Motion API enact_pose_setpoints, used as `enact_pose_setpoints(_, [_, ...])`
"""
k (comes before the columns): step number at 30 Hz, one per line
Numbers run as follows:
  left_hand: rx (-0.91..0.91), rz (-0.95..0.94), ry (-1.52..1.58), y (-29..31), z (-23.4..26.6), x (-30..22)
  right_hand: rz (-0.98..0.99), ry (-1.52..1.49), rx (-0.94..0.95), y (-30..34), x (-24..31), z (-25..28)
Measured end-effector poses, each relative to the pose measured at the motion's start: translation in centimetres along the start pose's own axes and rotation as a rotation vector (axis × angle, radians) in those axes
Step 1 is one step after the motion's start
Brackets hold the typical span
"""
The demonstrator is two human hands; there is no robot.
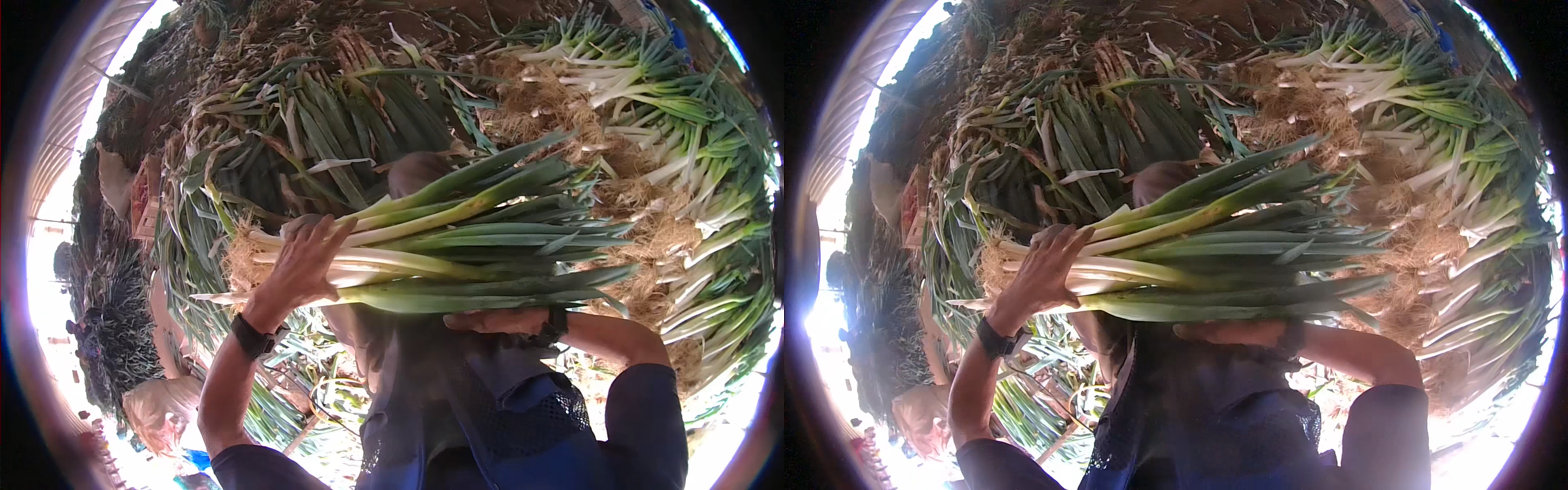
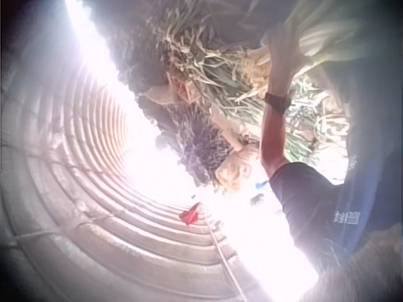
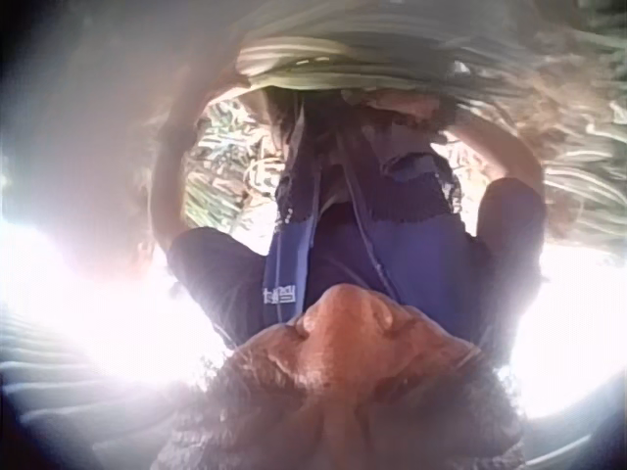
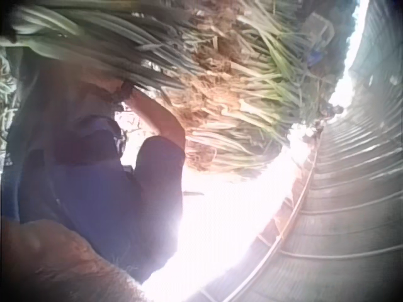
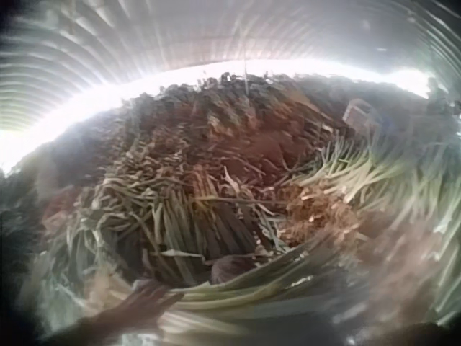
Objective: Cleaning and stripping outer layers from harvested leeks using hands and a small knife in an agricultural shed.
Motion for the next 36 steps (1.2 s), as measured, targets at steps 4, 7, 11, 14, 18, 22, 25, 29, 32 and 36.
enact_pose_setpoints(4, [0.287,-0.085,0.123,-3.7,1.6,0.4,0.031,-0.240,-0.080,-1.4,-0.5,1.2])
enact_pose_setpoints(7, [0.438,-0.267,0.486,-7.7,3.8,0.4,0.122,0.186,-0.119,-1.4,-1.7,1.7])
enact_pose_setpoints(11, [0.594,-0.307,1.107,-9.1,2.9,-1.2,0.193,0.485,-0.113,-2.4,-2.8,3.6])
enact_pose_setpoints(14, [0.755,-0.271,1.122,-8.3,0.9,-2.0,0.246,0.564,-0.097,-2.2,-2.4,3.5])
enact_pose_setpoints(18, [0.672,-0.155,1.008,-6.9,5.3,-6.2,0.302,0.613,-0.109,0.8,0.5,3.1])
enact_pose_setpoints(22, [0.590,-0.050,0.829,-4.9,6.2,-5.3,0.283,0.648,-0.051,1.7,1.5,1.5])
enact_pose_setpoints(25, [0.387,-0.019,0.861,-4.2,9.3,-4.7,0.304,0.653,0.032,1.6,3.1,-0.8])
enact_pose_setpoints(29, [0.122,0.081,0.923,-3.9,18.0,-7.0,0.385,0.673,0.156,1.8,6.5,-6.2])
enact_pose_setpoints(32, [-0.144,-0.072,0.929,-9.1,24.1,-7.2,0.580,0.700,0.193,3.9,11.5,-11.8])
enact_pose_setpoints(36, [-0.307,-0.397,0.894,-21.0,33.5,-12.9,1.120,0.814,-0.032,11.3,22.6,-18.2])
Point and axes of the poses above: each hand's wrist, its own y-axis away from the middle knuckle, its own z-axis out of the back of the hand, x = y × z, the point moved 2 cm from there along -y, towards the middle knuckle, and after that the axes turned 15 degrees about -y, right-handed, at the moved point
